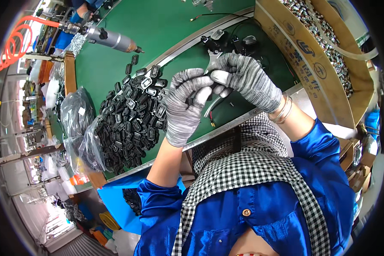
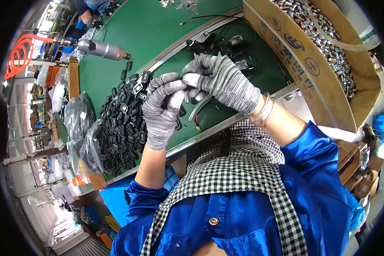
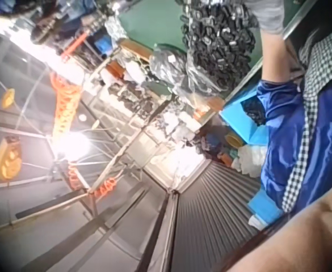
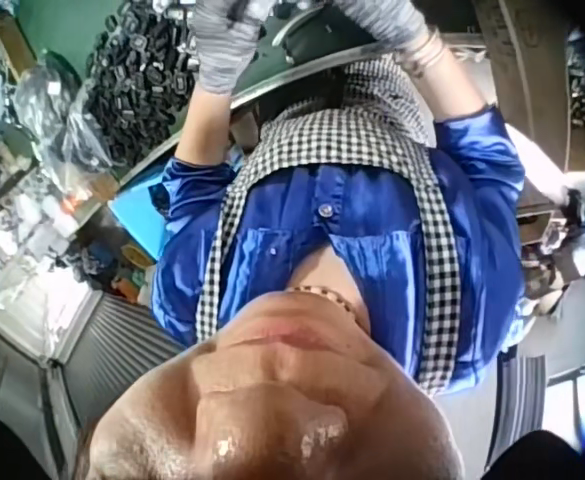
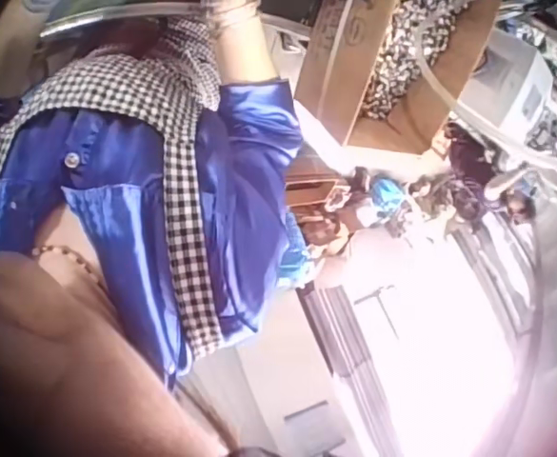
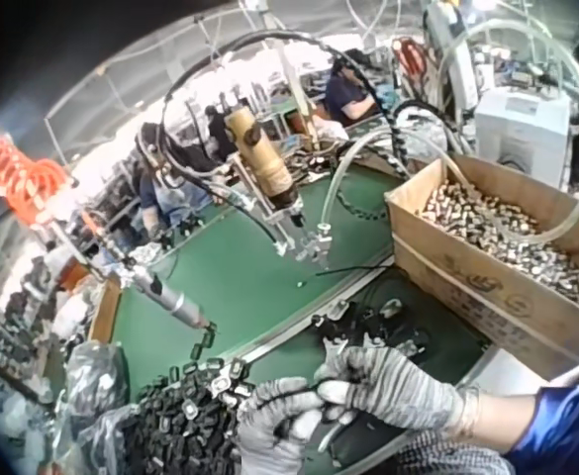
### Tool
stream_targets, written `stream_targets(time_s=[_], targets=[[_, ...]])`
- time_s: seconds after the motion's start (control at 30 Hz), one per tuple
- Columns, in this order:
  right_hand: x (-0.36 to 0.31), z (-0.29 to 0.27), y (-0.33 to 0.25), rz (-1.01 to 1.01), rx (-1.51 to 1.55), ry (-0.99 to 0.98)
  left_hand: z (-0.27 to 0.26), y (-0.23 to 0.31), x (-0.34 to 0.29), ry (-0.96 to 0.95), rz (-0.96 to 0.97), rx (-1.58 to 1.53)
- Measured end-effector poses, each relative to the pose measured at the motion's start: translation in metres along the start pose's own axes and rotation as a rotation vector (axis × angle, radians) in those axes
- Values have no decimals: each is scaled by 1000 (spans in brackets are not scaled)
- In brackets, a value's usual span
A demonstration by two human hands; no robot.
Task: Assembling small black plastic components using hands and a pneumatic screwdriver at a workbench.
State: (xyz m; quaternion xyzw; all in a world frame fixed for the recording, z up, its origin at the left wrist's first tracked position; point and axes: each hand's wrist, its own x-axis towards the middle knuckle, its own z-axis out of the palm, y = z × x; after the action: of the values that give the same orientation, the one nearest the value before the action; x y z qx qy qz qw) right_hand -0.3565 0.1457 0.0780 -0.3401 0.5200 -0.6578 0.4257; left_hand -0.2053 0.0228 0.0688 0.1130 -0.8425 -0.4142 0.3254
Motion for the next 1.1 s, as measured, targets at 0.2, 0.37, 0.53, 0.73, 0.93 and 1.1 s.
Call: stream_targets(time_s=[0.2, 0.37, 0.53, 0.73, 0.93, 1.1], targets=[[-5, -6, 1, -75, -119, 92, 20, 9, -3, 75, -428, -654], [-11, -22, -10, -151, -289, 70, 24, 9, 3, 31, -402, -674], [-10, -38, -15, -678, -619, -93, 20, 20, 19, -31, -646, -1178], [-26, -38, -11, -64, 9, 63, 32, 30, 19, 93, -456, -579], [-16, -34, -18, 33, -101, 97, 38, 29, 19, 97, -418, -547], [-13, -34, -12, 8, -188, 194, 36, 18, 16, 63, -461, -729]])
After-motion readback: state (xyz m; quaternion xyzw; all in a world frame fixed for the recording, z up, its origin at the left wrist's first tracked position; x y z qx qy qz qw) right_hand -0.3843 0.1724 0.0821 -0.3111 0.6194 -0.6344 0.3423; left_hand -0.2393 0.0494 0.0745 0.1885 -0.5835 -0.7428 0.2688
